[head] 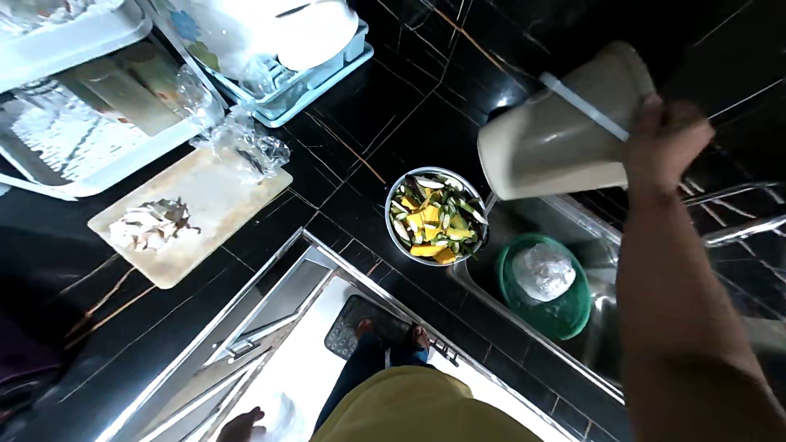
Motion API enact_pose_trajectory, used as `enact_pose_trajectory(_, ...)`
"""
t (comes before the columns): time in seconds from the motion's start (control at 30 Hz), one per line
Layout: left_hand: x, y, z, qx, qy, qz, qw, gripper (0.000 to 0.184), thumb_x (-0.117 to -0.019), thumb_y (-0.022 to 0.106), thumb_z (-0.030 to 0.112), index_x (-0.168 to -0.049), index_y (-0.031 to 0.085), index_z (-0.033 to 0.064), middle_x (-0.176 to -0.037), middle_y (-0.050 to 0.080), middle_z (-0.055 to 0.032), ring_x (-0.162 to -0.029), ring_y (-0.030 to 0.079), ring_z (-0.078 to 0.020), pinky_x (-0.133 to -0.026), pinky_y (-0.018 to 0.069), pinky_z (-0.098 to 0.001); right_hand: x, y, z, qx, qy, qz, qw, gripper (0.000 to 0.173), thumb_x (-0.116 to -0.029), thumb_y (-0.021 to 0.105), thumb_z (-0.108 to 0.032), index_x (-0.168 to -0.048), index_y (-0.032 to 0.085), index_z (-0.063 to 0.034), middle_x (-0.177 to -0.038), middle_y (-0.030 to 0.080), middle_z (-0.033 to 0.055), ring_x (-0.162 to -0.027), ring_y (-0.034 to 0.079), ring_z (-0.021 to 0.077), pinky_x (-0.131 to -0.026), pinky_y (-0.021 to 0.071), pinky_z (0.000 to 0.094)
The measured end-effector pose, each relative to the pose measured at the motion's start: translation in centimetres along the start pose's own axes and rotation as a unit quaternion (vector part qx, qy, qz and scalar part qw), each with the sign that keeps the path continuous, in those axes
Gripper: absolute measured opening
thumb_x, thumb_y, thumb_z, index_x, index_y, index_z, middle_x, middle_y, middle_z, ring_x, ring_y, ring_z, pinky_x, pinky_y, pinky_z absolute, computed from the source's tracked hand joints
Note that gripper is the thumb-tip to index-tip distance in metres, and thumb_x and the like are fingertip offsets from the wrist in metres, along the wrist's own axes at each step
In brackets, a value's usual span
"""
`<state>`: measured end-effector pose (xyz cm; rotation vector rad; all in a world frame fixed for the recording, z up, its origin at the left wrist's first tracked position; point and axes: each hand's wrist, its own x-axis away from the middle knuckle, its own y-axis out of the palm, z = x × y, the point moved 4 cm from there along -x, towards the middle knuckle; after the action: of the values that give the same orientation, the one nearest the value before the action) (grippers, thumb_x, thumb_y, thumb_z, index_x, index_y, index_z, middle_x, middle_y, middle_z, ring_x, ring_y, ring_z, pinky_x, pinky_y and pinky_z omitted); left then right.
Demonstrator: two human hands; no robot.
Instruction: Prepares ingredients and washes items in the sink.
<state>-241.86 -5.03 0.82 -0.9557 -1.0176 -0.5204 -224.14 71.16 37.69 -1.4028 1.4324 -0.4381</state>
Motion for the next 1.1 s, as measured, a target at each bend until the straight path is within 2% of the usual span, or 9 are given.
enact_pose_trajectory(0.27, 2.2, 0.2, 5.0, 0.012, 0.055, -0.023, 0.998, 0.036, -0.1097, 0.046, 0.027, -0.124, 0.066, 0.0004, -0.104, 0.07, -0.0172, -0.08, 0.062, -0.0224, -0.071, 0.0493, -0.0421, 0.7, 11.4, -9.1, 0.052, -0.159, 0.013, 0.986, 0.068, -0.1051, 0.038, -0.059, -0.117, 0.066, 0.0025, -0.115, 0.067, 0.0312, -0.109, 0.065, 0.0519, -0.087, 0.0485, 0.068)
enact_pose_trajectory(0.4, 6.0, -0.3, 8.6, 0.078, 0.17, -0.038, 0.982, 0.031, -0.1084, 0.05, 0.025, -0.117, 0.067, 0.0013, -0.091, 0.071, -0.0081, -0.066, 0.057, -0.01, -0.059, 0.0474, -0.0292, 1.0, 15.4, -13.6, 0.084, -0.241, -0.054, 0.965, 0.071, -0.106, 0.033, -0.058, -0.125, 0.062, 0.0037, -0.122, 0.064, 0.0345, -0.114, 0.06, 0.058, -0.088, 0.0455, 0.0738)
enact_pose_trajectory(0.6, 13.1, -4.5, 14.5, 0.16, 0.307, -0.034, 0.937, 0.035, -0.106, 0.045, 0.028, -0.126, 0.064, 0.0061, -0.098, 0.069, -0.0002, -0.068, 0.058, -0.0035, -0.06, 0.0495, -0.0229, 2.9, 13.7, -19.6, 0.007, -0.266, -0.126, 0.956, 0.071, -0.0986, 0.057, -0.056, -0.144, 0.051, -0.0006, -0.151, 0.041, 0.0353, -0.143, 0.032, 0.0568, -0.114, 0.0232, 0.0738)
enact_pose_trajectory(0.67, 15.1, -6.0, 15.9, 0.186, 0.329, -0.014, 0.926, 0.032, -0.1074, 0.046, 0.024, -0.124, 0.065, 0.005, -0.097, 0.07, -0.0004, -0.069, 0.058, -0.0034, -0.063, 0.0505, -0.0228, 6.8, 11.4, -22.7, -0.095, -0.316, -0.148, 0.932, 0.074, -0.0959, 0.062, -0.051, -0.144, 0.049, 0.0037, -0.147, 0.045, 0.0348, -0.138, 0.042, 0.048, -0.115, 0.0321, 0.0617)
enact_pose_trajectory(0.77, 18.3, -7.0, 17.6, 0.25, 0.394, -0.001, 0.885, 0.02, -0.1038, 0.055, 0.017, -0.117, 0.067, 0.007, -0.092, 0.069, 0.0001, -0.068, 0.058, -0.0053, -0.062, 0.0506, -0.0227, 17.9, 8.2, -26.7, -0.355, -0.355, -0.34, 0.796, 0.063, -0.0959, 0.066, -0.037, -0.14, 0.047, 0.0033, -0.131, 0.06, 0.0143, -0.112, 0.063, 0.0126, -0.095, 0.0546, 0.0291)
enact_pose_trajectory(0.83, 21.5, -6.6, 18.7, 0.277, 0.448, -0.008, 0.85, 0.02, -0.0977, 0.061, 0.013, -0.116, 0.068, 0.0096, -0.094, 0.068, -0.0001, -0.07, 0.06, -0.0068, -0.063, 0.0533, -0.0233, 27.2, 6.8, -27.7, -0.456, -0.381, -0.476, 0.648, 0.079, -0.0814, 0.081, -0.034, -0.144, 0.044, -0.0022, -0.141, 0.057, 0.0101, -0.122, 0.06, 0.016, -0.098, 0.0547, 0.0357)
enact_pose_trajectory(0.9, 25.0, -5.7, 19.3, 0.294, 0.503, -0.017, 0.813, 0.026, -0.092, 0.065, 0.004, -0.117, 0.068, 0.0103, -0.103, 0.069, -0.0019, -0.078, 0.065, -0.0089, -0.069, 0.058, -0.0252, 35.2, 6.4, -27.6, -0.453, -0.445, -0.521, 0.57, 0.097, -0.0693, 0.094, -0.035, -0.149, 0.046, -0.006, -0.147, 0.054, 0.0115, -0.133, 0.054, 0.0227, -0.111, 0.0479, 0.0461)
enact_pose_trajectory(1.03, 29.8, -3.9, 17.6, 0.119, 0.593, 0.176, 0.777, 0.019, -0.0874, 0.063, -0.001, -0.1, 0.074, 0.0087, -0.124, 0.065, -0.0026, -0.103, 0.066, -0.0092, -0.082, 0.0591, -0.025, 40.2, 7.2, -25.3, -0.399, -0.542, -0.397, 0.624, 0.03, -0.0809, 0.08, -0.008, -0.11, 0.075, -0.006, -0.109, 0.073, 0.0119, -0.107, 0.068, 0.0298, -0.099, 0.0501, 0.0562)
enact_pose_trajectory(1.1, 30.3, -2.5, 15.9, -0.041, 0.554, 0.325, 0.766, 0.022, -0.0884, 0.06, -0.005, -0.089, 0.077, 0.0091, -0.13, 0.063, -0.0095, -0.1, 0.066, -0.0179, -0.083, 0.0578, -0.0368, 38.7, 6.7, -23.7, -0.368, -0.518, -0.34, 0.693, 0.028, -0.0781, 0.075, 0.006, -0.104, 0.074, -0.006, -0.113, 0.069, 0.0151, -0.107, 0.066, 0.0339, -0.093, 0.0531, 0.056)
